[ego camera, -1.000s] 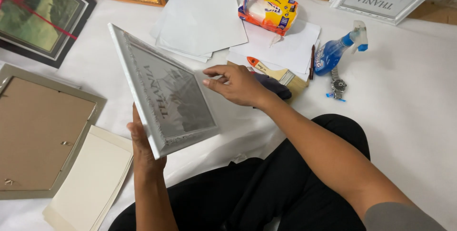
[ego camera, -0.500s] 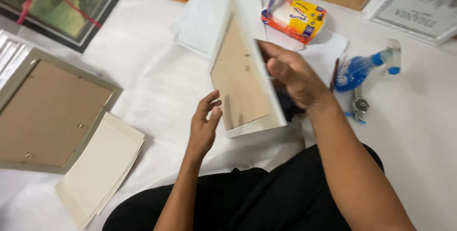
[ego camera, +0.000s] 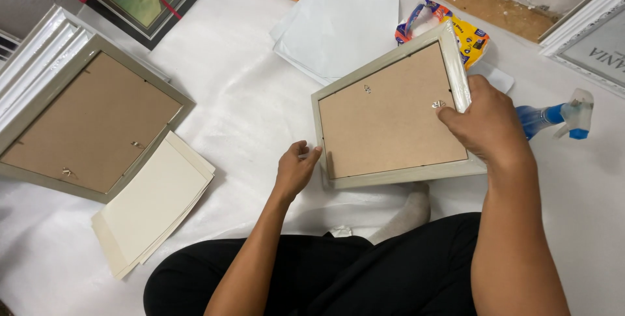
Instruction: Cleaning picture frame glass and assembling the frame with matting and backboard
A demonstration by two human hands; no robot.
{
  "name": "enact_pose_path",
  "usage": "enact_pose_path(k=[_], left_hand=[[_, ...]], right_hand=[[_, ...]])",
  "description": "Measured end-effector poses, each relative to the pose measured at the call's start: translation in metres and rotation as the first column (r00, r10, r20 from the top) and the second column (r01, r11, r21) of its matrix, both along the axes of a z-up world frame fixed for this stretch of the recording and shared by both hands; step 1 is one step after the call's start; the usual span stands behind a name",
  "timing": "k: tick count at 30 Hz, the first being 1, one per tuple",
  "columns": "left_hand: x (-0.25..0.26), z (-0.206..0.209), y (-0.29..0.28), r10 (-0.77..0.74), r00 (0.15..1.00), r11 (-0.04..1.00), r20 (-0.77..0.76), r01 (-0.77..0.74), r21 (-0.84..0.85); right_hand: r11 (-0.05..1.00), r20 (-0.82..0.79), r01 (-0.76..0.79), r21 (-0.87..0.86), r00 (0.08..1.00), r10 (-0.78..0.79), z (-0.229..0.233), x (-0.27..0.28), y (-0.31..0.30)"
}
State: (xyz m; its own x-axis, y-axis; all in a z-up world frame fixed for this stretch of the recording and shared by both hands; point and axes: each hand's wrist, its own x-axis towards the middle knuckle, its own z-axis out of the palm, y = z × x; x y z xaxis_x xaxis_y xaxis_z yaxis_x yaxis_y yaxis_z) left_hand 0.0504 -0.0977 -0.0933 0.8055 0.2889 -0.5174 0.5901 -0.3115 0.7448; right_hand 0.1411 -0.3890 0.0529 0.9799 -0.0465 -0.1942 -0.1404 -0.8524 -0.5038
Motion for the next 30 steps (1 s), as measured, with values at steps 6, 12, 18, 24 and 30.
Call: enact_pose_path(k=[6, 12, 18, 24, 30], left_hand=[[0.001, 0.0, 0.0, 0.013, 1.0, 0.992, 0.021, -0.01, -0.127], [-0.002, -0.012, -0.01, -0.191, 0.98, 0.974, 0.047, 0.196, -0.115], [-0.004, -0.002, -0.014, -0.161, 0.987, 0.962, 0.022, 0.162, -0.218], [-0.007, -0.012, -0.014, -0.144, 0.99, 0.958, 0.001, 0.139, -0.252], [-0.007, -0.011, -0.015, -0.22, 0.976, 0.962, 0.005, 0.217, -0.166]], right_hand=[[0.987, 0.046, 0.014, 0.159, 0.999, -0.022, 0.007, -0.004, 0.004], [0.933, 0.048, 0.064, 0.354, 0.995, -0.086, -0.004, -0.003, 0.002], [0.948, 0.089, 0.079, 0.308, 0.99, -0.111, -0.007, -0.002, 0.002], [0.949, 0.139, 0.071, 0.306, 0.983, -0.118, -0.018, 0.001, -0.001], [0.948, 0.129, 0.048, 0.313, 0.987, -0.093, -0.01, -0.001, 0.003]])
